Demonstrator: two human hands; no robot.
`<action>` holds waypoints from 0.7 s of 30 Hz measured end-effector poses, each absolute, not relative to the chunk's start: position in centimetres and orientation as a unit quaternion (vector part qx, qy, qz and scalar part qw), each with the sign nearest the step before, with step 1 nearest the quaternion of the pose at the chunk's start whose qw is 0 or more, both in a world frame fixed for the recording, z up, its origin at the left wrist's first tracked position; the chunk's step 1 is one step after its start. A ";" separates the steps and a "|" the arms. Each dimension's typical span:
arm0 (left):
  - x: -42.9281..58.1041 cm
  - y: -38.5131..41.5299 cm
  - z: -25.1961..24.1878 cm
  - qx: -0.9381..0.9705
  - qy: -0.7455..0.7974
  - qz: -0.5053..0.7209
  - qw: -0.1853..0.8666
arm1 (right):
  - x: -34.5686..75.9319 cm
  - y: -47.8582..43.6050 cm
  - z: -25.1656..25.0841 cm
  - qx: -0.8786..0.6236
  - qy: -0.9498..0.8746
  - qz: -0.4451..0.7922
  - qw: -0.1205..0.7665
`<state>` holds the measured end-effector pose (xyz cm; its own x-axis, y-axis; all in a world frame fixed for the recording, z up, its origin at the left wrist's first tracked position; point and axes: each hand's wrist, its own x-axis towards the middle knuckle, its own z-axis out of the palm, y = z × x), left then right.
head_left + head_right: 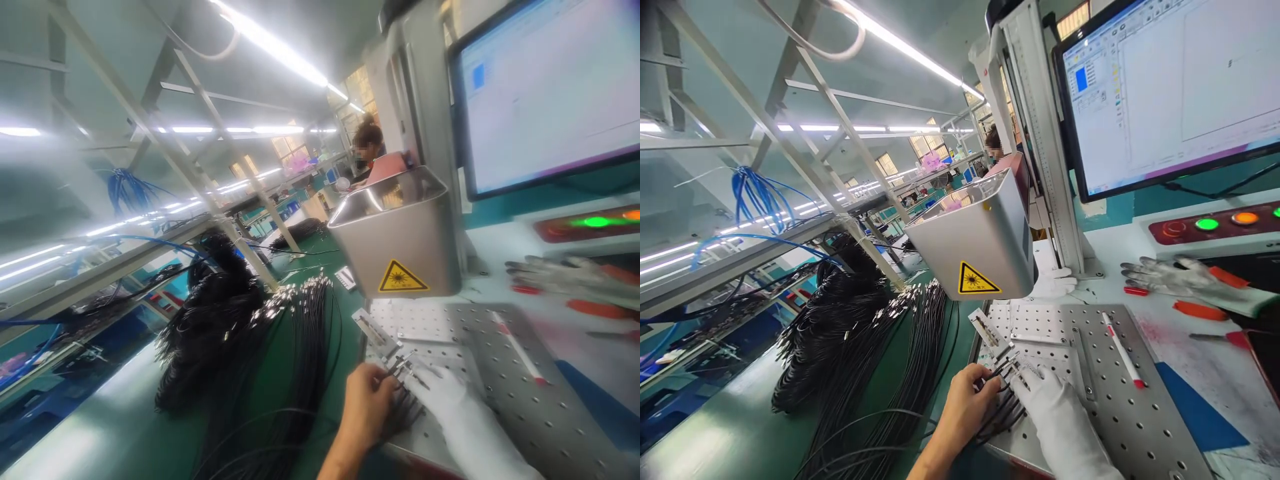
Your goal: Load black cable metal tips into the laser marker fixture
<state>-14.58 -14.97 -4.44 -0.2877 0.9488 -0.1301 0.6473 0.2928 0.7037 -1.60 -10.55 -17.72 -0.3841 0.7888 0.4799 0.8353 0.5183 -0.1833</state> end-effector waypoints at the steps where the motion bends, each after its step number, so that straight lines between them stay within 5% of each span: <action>1: -14.8 -14.9 -4.5 0.526 0.748 0.279 0.294 | -1.6 -10.5 -17.8 -0.484 -0.835 -0.059 0.256; 6: -15.6 -13.7 -5.6 0.493 0.733 0.307 0.353 | -1.3 -10.4 -18.3 -0.471 -0.844 -0.090 0.242; 21: -12.7 -13.1 -3.9 0.563 0.797 0.151 0.158 | 0.8 -8.6 -21.0 -0.404 -0.888 -0.002 0.218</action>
